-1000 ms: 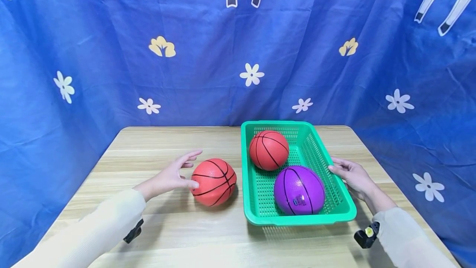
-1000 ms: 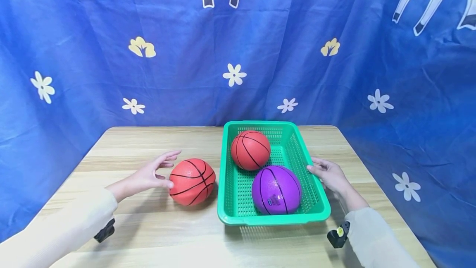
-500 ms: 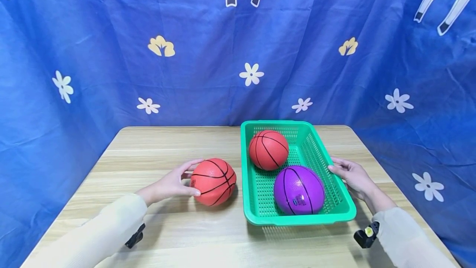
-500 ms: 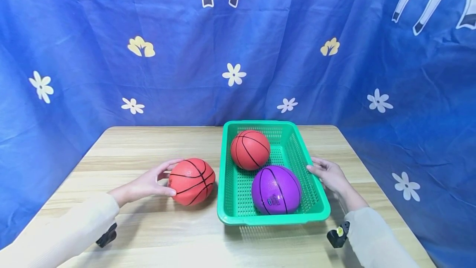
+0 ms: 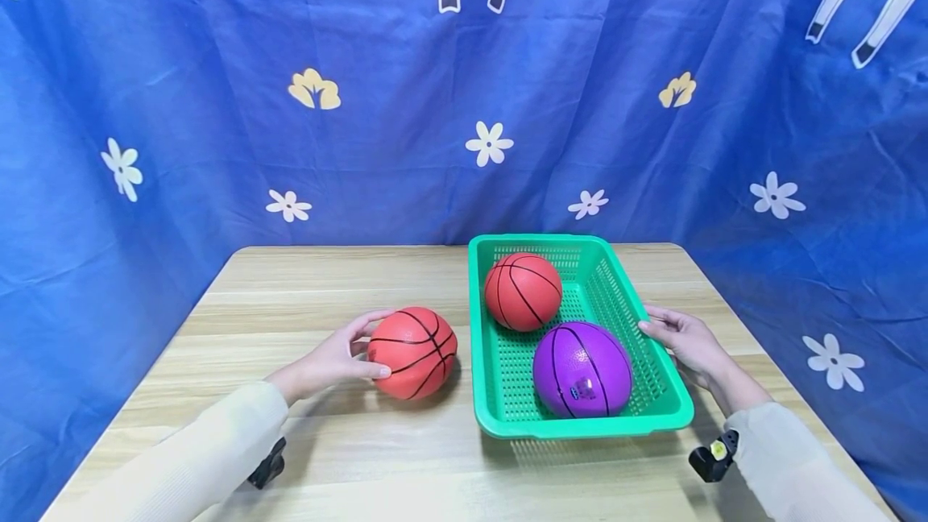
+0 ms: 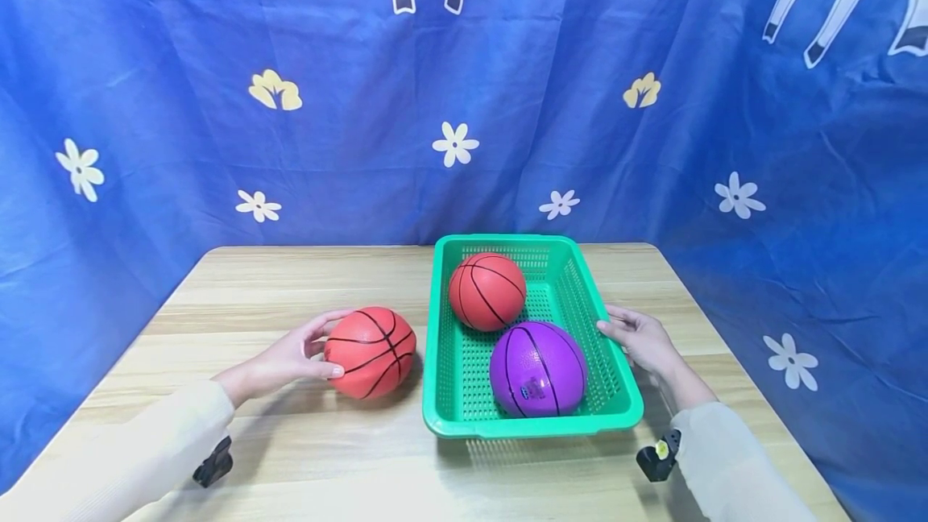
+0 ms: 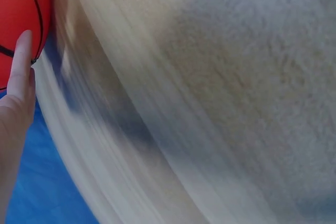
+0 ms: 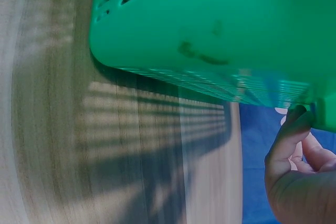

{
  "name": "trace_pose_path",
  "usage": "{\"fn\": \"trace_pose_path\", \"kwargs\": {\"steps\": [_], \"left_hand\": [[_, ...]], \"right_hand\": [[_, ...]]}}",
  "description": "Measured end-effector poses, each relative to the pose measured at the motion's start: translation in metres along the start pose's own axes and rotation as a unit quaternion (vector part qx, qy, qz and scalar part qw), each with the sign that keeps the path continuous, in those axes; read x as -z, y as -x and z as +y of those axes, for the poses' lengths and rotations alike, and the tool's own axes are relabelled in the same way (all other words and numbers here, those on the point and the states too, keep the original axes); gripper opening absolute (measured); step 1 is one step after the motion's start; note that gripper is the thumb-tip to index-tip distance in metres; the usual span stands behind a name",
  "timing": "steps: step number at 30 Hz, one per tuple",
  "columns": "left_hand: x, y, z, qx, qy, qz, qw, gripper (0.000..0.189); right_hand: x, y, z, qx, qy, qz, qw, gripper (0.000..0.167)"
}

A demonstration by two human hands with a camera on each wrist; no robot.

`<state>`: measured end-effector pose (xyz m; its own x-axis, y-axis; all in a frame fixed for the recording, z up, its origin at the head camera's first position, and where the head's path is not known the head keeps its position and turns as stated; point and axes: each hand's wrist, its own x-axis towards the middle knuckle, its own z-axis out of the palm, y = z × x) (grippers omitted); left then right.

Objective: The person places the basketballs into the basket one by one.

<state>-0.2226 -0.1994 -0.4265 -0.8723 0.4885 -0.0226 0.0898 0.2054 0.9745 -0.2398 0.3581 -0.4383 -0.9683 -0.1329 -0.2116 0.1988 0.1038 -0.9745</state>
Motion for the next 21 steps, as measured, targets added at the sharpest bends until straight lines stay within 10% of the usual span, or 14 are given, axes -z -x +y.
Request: {"fn": "trace_pose_path", "kwargs": {"steps": [10,21], "left_hand": [[0.007,0.0,0.002,0.008,0.031,-0.012,0.9994,0.081],[0.021,-0.013,0.041,-0.012,0.037,-0.02,0.999,0.077]], "right_hand": [[0.004,-0.005,0.006,0.008,0.013,0.001,0.9999,0.097],[0.0,-0.001,0.0,0.01,0.011,-0.004,0.9999,0.093]]}}
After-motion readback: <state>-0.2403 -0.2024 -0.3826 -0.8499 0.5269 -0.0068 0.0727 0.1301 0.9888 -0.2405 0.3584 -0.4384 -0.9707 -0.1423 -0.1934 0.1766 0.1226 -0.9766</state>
